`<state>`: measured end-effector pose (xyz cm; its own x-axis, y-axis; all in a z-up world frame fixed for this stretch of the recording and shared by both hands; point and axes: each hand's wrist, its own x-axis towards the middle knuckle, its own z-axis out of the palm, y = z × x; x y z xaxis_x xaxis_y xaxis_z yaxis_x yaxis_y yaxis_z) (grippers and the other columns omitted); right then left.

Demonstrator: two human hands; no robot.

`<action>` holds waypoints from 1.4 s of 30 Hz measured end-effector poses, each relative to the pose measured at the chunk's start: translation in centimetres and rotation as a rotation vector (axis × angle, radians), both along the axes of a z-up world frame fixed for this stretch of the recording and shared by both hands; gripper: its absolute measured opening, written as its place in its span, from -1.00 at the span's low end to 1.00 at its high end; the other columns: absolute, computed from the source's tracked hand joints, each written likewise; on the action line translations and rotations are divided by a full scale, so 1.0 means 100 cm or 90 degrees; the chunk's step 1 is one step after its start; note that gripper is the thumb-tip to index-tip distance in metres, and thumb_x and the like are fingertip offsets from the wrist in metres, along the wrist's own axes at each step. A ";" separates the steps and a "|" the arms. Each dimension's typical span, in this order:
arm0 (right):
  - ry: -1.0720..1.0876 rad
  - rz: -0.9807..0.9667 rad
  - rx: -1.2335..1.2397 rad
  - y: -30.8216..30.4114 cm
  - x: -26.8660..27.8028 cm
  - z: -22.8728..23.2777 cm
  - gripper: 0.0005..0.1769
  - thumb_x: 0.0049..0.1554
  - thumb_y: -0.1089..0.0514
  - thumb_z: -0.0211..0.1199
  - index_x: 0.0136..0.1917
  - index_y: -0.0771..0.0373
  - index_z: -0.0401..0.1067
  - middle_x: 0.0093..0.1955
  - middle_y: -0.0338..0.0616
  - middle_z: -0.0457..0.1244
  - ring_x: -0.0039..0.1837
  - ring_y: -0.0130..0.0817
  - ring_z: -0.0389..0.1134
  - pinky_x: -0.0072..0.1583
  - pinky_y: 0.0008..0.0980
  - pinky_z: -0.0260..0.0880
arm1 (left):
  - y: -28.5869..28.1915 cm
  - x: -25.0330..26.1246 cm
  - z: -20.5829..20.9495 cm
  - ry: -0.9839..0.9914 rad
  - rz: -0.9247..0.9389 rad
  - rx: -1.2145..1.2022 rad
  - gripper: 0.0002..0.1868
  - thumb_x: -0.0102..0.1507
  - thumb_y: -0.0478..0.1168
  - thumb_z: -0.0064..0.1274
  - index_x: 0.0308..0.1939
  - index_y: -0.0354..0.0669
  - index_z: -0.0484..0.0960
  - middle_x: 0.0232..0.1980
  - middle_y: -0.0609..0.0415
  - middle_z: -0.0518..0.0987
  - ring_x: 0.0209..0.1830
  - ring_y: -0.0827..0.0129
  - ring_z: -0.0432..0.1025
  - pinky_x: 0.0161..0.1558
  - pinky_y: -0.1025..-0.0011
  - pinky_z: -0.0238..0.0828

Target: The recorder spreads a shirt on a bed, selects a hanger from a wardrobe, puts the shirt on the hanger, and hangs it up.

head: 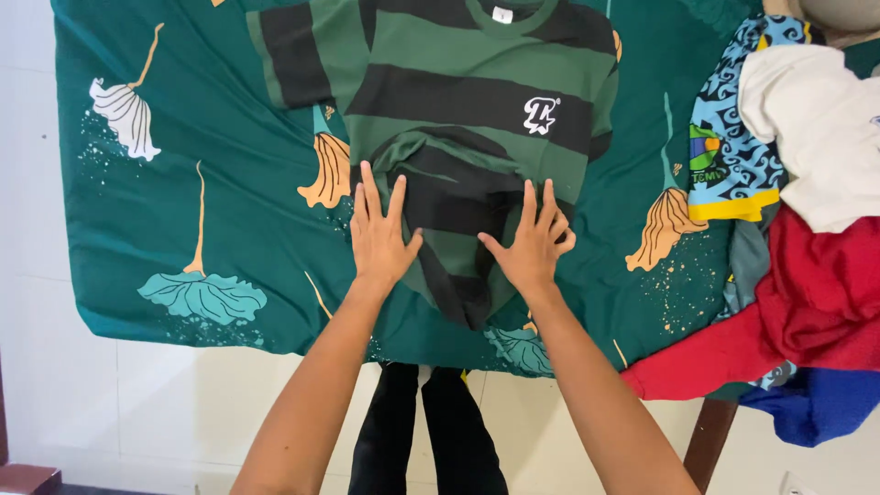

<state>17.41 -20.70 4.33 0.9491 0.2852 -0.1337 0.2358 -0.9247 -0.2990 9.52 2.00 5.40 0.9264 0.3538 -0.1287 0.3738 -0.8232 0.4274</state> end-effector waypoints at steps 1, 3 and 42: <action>0.002 0.000 0.001 -0.001 0.002 -0.002 0.26 -0.11 -0.28 0.55 0.63 0.10 -0.07 0.67 0.08 -0.23 0.48 0.13 -0.08 0.32 0.26 -0.21 | 0.005 0.002 0.005 0.002 0.000 0.001 0.07 0.01 -0.11 0.43 0.56 0.10 0.23 0.67 -0.26 -0.24 0.55 -0.24 0.01 0.27 -0.02 0.24; 0.020 -0.007 -0.002 -0.004 0.003 -0.004 0.18 -0.10 -0.10 0.53 0.62 0.10 -0.04 0.66 0.01 -0.21 0.47 0.12 -0.07 0.35 0.26 -0.20 | 0.014 0.004 0.016 0.036 -0.013 0.018 0.13 -0.08 -0.22 0.43 0.55 0.12 0.22 0.66 -0.26 -0.23 0.60 -0.25 -0.02 0.23 0.02 0.29; -0.213 0.141 0.153 0.021 0.151 0.030 -0.50 -0.01 0.37 0.25 0.22 0.18 0.51 0.25 -0.29 0.35 0.26 -0.23 0.29 0.21 -0.19 0.18 | 0.065 0.146 0.006 -0.186 -0.177 0.168 -0.26 0.02 -0.40 0.14 0.34 -0.02 0.59 0.47 0.12 0.42 0.15 0.20 0.39 0.07 0.21 0.27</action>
<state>32.47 -18.57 7.32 0.8416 0.4713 0.2639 0.5396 -0.7552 -0.3722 24.14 8.48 5.96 0.9744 0.0738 0.2122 0.0199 -0.9692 0.2455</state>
